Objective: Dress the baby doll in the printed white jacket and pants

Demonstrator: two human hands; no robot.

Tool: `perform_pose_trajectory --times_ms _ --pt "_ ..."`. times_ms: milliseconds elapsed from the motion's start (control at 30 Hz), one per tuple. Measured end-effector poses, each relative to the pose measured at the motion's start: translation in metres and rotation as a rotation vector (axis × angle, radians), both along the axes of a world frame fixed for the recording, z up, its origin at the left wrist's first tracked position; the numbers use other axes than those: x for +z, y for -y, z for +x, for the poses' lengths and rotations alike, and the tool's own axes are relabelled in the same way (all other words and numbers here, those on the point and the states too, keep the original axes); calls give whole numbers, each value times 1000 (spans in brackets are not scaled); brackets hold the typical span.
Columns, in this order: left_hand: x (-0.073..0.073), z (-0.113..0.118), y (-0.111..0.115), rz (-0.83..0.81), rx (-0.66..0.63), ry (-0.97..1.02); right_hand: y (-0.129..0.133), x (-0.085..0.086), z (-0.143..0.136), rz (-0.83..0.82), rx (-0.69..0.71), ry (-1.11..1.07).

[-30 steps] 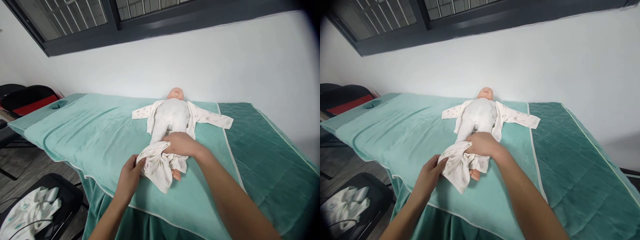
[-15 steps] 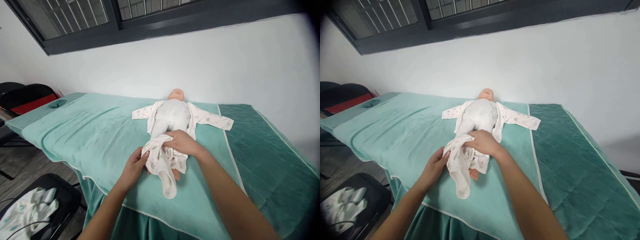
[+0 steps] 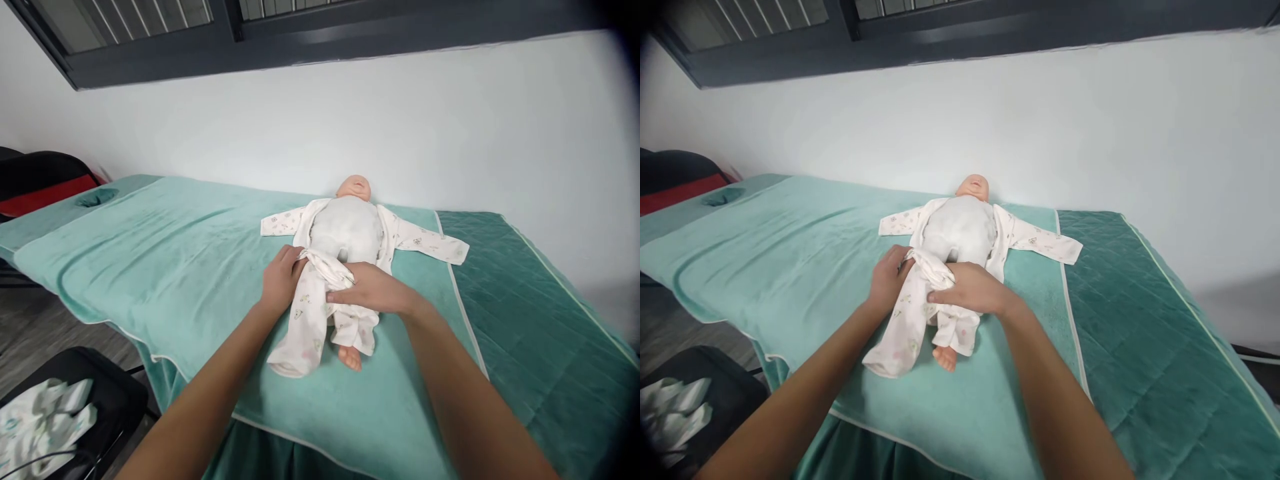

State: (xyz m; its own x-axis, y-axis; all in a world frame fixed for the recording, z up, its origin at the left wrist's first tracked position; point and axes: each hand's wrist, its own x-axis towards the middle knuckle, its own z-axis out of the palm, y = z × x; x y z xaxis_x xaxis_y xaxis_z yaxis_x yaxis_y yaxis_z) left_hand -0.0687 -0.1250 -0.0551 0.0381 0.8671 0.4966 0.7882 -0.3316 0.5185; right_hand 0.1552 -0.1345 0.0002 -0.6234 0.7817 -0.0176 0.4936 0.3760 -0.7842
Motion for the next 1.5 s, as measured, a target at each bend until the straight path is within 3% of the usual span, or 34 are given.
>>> perform_pose_trajectory --times_ms 100,200,233,300,400,567,733,867,967,1067,1167,1267,1333,1400,1500 --pt "-3 2 14 -1 117 59 -1 -5 -5 79 -117 36" --pt "-5 1 49 -117 275 260 -3 -10 -10 176 -173 49" --pt "-5 1 62 -180 272 289 -3 -12 -12 197 -188 53" --pt "-6 2 86 -307 148 229 -4 -14 -14 221 -224 63" --pt "-6 6 104 -369 29 103 -5 -16 -15 233 -262 73" --pt "0 7 87 -405 81 135 -6 -16 -13 206 -236 29" --pt "-1 7 59 -236 268 -189 -9 -20 -12 214 -314 -63" --pt "-10 10 58 -131 295 -324 -10 -22 -15 206 -389 -140" --pt "-12 7 63 -156 211 -200 -8 -21 -15 181 -369 -124" --pt "-7 -1 62 -233 107 159 -4 -15 -10 139 -302 -137" --pt "-2 -12 43 -214 65 496 -2 -7 -3 62 -199 -262" --pt "3 -20 4 -190 106 574 -6 -2 8 4 -226 -498" --pt "7 -22 -30 -253 179 473 -15 -4 19 43 -380 -638" --pt "13 -20 -64 -312 218 311 -28 -13 33 140 -628 -673" --pt "17 -13 -104 -360 237 147 -51 -36 52 249 -978 -411"
